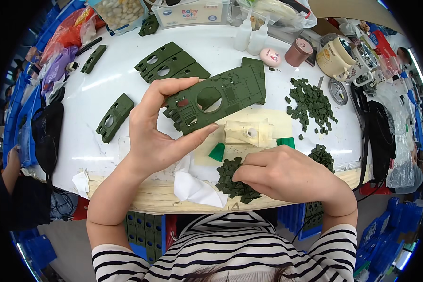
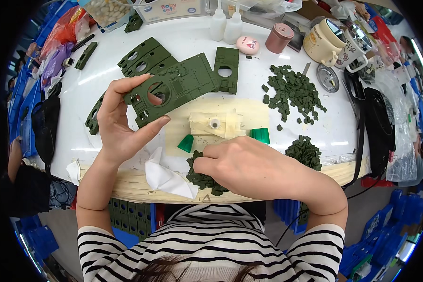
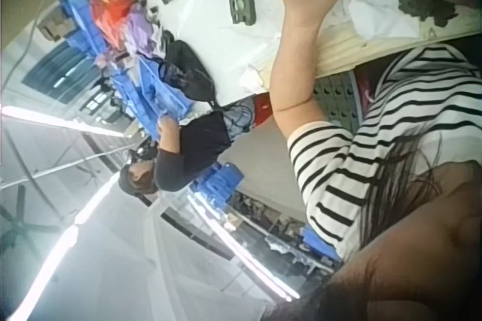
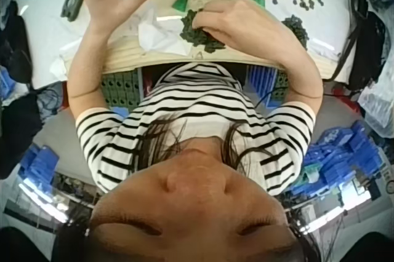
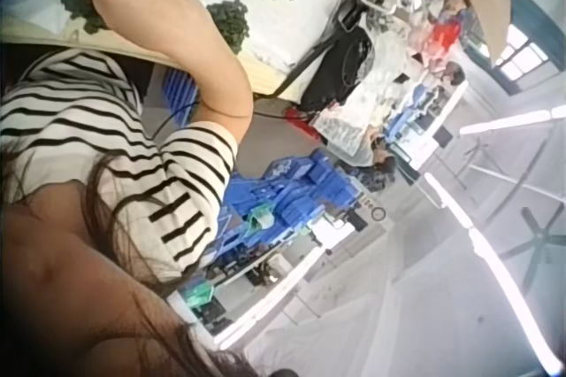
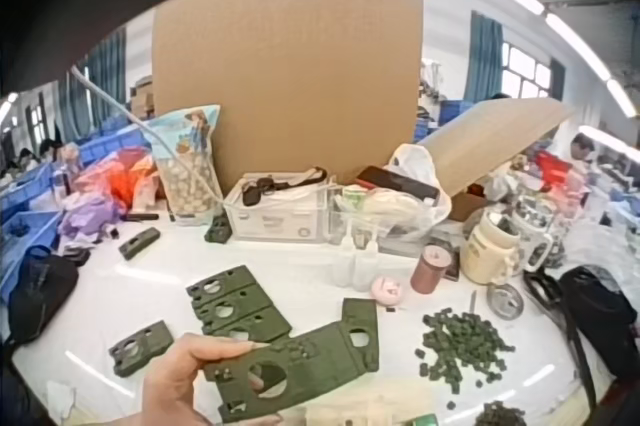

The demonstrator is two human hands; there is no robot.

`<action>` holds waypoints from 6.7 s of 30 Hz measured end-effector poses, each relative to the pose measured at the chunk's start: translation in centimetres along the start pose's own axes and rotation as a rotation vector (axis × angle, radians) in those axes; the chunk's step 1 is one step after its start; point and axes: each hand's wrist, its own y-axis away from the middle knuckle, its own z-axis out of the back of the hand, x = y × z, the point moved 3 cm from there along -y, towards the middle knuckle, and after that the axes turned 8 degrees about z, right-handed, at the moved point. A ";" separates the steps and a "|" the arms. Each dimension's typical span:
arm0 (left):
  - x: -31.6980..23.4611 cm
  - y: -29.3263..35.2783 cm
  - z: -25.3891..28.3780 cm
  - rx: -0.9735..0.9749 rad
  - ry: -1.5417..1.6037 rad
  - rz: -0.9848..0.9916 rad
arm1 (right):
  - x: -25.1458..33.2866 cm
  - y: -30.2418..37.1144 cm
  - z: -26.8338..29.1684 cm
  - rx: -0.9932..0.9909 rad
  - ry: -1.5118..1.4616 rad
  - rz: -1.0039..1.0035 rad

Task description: Assembling plastic toy tanks by applying glue to the hulls and attaching small detail parts.

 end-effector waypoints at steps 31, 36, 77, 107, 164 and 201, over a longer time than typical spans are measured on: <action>-0.1 0.1 0.1 -0.003 -0.002 -0.005 | -0.6 -0.4 -1.1 -0.075 -0.065 0.051; -0.1 0.0 0.1 0.000 0.009 0.006 | -0.7 -0.5 -1.3 -0.066 -0.023 0.004; -0.3 0.0 0.1 -0.048 0.037 -0.035 | 0.5 0.5 0.9 -0.336 0.004 0.017; -1.2 0.8 -1.6 0.491 0.719 0.192 | -1.5 2.7 4.9 -0.753 -0.895 -0.174; -2.0 1.7 -3.1 0.477 0.338 0.152 | 0.4 0.1 1.1 -0.628 -0.308 -0.099; -1.5 1.9 -2.4 0.879 1.215 0.552 | -0.1 0.3 1.6 -0.801 -0.340 -0.068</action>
